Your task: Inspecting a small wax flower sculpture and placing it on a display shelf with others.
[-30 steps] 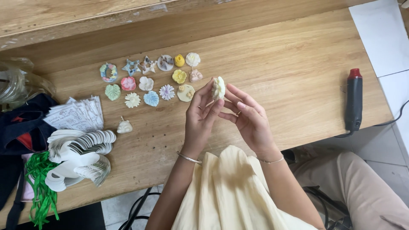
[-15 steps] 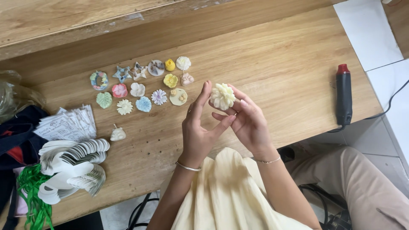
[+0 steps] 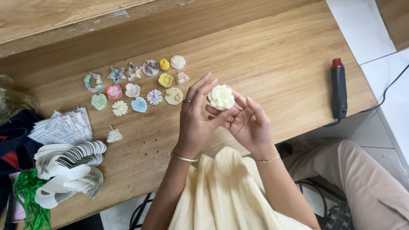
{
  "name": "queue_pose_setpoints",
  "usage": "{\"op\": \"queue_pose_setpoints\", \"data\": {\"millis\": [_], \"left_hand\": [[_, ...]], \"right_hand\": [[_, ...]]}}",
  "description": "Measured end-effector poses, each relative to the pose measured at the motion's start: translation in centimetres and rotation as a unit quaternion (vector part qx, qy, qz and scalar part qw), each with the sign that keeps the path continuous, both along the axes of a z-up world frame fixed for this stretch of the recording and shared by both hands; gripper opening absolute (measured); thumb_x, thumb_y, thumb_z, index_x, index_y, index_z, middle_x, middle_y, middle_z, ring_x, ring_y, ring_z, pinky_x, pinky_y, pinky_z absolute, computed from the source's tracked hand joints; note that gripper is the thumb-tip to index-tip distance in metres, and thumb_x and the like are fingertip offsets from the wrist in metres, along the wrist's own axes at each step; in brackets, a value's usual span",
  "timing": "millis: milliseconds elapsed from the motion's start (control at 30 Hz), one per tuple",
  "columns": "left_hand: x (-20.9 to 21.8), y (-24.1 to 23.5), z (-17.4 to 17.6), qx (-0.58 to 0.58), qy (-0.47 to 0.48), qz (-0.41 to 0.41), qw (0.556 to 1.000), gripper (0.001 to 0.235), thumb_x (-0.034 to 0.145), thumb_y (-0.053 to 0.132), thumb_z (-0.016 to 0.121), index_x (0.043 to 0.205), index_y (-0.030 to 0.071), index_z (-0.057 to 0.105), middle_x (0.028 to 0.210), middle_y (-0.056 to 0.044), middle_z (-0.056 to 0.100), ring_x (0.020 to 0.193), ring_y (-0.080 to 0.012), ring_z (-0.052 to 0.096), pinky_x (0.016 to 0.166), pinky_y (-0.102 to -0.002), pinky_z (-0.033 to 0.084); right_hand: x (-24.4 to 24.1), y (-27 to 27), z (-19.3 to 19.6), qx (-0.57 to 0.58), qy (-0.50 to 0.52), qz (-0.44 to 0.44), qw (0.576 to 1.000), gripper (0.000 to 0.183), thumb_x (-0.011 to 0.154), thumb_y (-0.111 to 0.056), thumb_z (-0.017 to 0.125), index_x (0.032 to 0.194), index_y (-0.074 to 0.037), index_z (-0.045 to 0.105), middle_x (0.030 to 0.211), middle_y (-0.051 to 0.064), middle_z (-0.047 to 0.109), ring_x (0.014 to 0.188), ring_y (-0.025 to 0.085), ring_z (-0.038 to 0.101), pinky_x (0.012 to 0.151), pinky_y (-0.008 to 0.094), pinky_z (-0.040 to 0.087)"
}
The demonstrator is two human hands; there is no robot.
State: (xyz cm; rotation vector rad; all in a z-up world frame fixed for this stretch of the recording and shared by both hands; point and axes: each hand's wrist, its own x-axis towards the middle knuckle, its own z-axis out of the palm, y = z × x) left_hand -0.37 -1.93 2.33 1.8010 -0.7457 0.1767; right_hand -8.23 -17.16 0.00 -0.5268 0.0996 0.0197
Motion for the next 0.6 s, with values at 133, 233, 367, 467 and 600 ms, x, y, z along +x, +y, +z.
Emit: {"op": "queue_pose_setpoints", "data": {"millis": [133,233,367,467,600], "left_hand": [[-0.3,-0.8,-0.4,-0.006,0.035,0.010,0.999,0.066,0.082,0.027,0.092,0.136,0.005,0.061,0.134,-0.012,0.066,0.124,-0.0264,0.069,0.104,-0.037,0.058],[-0.5,-1.3,-0.8,-0.031,0.089,0.009,0.996,0.063,0.083,0.026,0.090,0.135,0.004,0.061,0.127,-0.011,0.071,0.116,-0.0212,0.072,0.098,-0.033,0.060],[-0.5,-2.1,-1.8,-0.194,0.251,-0.069,0.946,0.057,0.091,0.024,0.081,0.136,-0.001,0.056,0.131,-0.011,0.069,0.118,-0.0168,0.068,0.101,-0.031,0.058],[0.0,-2.6,-2.8,-0.285,0.362,-0.106,0.881,0.055,0.095,0.025,0.075,0.139,-0.002,0.055,0.131,-0.014,0.069,0.120,-0.0178,0.066,0.103,-0.031,0.055],[0.5,-2.7,-3.4,-0.356,0.545,-0.146,0.745,0.056,0.099,0.035,0.067,0.140,-0.001,0.057,0.131,-0.017,0.067,0.118,-0.0218,0.066,0.099,-0.035,0.054]], "right_hand": [[-0.6,-0.3,-0.5,0.000,-0.001,-0.001,1.000,0.072,0.108,-0.040,0.046,0.163,0.003,0.029,0.146,0.029,0.050,0.142,0.049,0.048,0.117,0.050,0.045],[-0.8,-0.3,0.1,-0.028,-0.006,-0.002,1.000,0.072,0.109,-0.041,0.045,0.163,0.003,0.029,0.144,0.029,0.051,0.143,0.049,0.048,0.115,0.052,0.046],[-1.4,-0.8,0.0,-0.070,0.006,-0.011,0.997,0.071,0.105,-0.042,0.044,0.161,0.001,0.030,0.150,0.028,0.050,0.141,0.043,0.050,0.111,0.053,0.048],[-1.7,-1.3,0.1,-0.085,-0.005,-0.014,0.996,0.070,0.106,-0.041,0.044,0.161,0.000,0.031,0.150,0.030,0.051,0.136,0.042,0.053,0.108,0.054,0.049],[-2.2,-1.8,1.0,-0.116,0.005,-0.039,0.993,0.066,0.105,-0.037,0.046,0.159,-0.002,0.035,0.146,0.030,0.054,0.129,0.040,0.059,0.105,0.051,0.052]]}}
